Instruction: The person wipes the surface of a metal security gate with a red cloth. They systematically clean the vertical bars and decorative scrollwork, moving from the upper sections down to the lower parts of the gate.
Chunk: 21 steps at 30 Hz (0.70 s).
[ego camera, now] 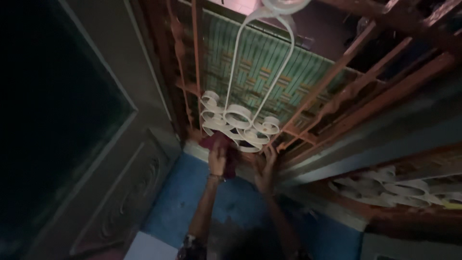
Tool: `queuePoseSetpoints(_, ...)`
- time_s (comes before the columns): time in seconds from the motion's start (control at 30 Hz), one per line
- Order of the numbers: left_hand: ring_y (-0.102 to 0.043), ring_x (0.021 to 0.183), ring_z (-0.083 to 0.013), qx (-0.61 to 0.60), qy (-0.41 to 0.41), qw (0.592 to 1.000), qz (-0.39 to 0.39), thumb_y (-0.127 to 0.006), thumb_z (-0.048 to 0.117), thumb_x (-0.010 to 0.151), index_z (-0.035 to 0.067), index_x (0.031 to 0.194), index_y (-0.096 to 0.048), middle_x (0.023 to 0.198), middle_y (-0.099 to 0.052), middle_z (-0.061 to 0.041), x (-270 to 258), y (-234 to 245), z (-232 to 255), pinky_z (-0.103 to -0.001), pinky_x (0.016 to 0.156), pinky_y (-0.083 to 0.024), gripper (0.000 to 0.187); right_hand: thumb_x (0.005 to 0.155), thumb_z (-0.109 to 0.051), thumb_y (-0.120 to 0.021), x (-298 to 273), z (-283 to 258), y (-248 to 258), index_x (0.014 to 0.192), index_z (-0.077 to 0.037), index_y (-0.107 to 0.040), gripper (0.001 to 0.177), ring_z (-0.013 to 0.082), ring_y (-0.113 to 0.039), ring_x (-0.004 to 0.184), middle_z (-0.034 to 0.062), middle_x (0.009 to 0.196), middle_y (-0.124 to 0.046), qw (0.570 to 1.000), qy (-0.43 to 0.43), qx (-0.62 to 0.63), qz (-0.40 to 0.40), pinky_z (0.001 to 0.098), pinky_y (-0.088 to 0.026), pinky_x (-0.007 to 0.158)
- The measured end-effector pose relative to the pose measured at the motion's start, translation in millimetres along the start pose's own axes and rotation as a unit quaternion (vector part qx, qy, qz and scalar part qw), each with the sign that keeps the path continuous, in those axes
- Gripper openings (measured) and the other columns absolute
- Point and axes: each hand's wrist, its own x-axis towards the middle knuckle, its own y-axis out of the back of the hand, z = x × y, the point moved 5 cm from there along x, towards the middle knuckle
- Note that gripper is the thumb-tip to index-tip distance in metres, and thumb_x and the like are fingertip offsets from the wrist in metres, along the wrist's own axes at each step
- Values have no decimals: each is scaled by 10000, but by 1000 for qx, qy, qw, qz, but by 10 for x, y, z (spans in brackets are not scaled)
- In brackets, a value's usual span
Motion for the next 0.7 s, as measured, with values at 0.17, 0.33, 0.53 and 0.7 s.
queuePoseSetpoints(0.17, -662, 946, -473, 14, -266, 958, 108, -550, 287, 1014, 52, 1397, -600, 1035, -696, -274, -162, 212, 243, -529, 805, -524, 451, 1005, -75, -611, -30, 73, -7, 1605, -76, -210, 722, 317, -370, 1488, 212, 1584, -368, 994, 70, -83, 1, 430, -335, 1195)
queuePoseSetpoints(0.33, -668, 966, -466, 50, -118, 991, 46, -542, 298, 965, 77, 1429, -597, 1041, -711, -258, -55, 112, 135, -525, 829, -525, 517, 1026, -106, -590, 20, 50, -5, 1607, -74, -196, 703, 298, -401, 1463, 191, 1598, -370, 998, 47, 29, -18, 413, -357, 1178)
queuePoseSetpoints(0.53, -614, 1211, -509, -78, -237, 963, 105, -492, 232, 1021, -3, 1470, -527, 1337, -634, -322, -342, 144, 80, -505, 998, -503, 508, 1009, -92, -604, 1, -5, -35, 1601, -53, -228, 702, 317, -386, 1478, 212, 1574, -399, 995, 60, -81, 2, 437, -316, 1196)
queuePoseSetpoints(0.7, -630, 1137, -501, 15, -197, 975, 98, -540, 246, 1006, -13, 1479, -519, 1335, -624, -290, -435, 60, -66, -512, 945, -526, 539, 1028, -136, -605, -10, 94, -10, 1607, -55, -209, 705, 319, -384, 1482, 219, 1585, -374, 998, 38, -59, -1, 440, -347, 1188)
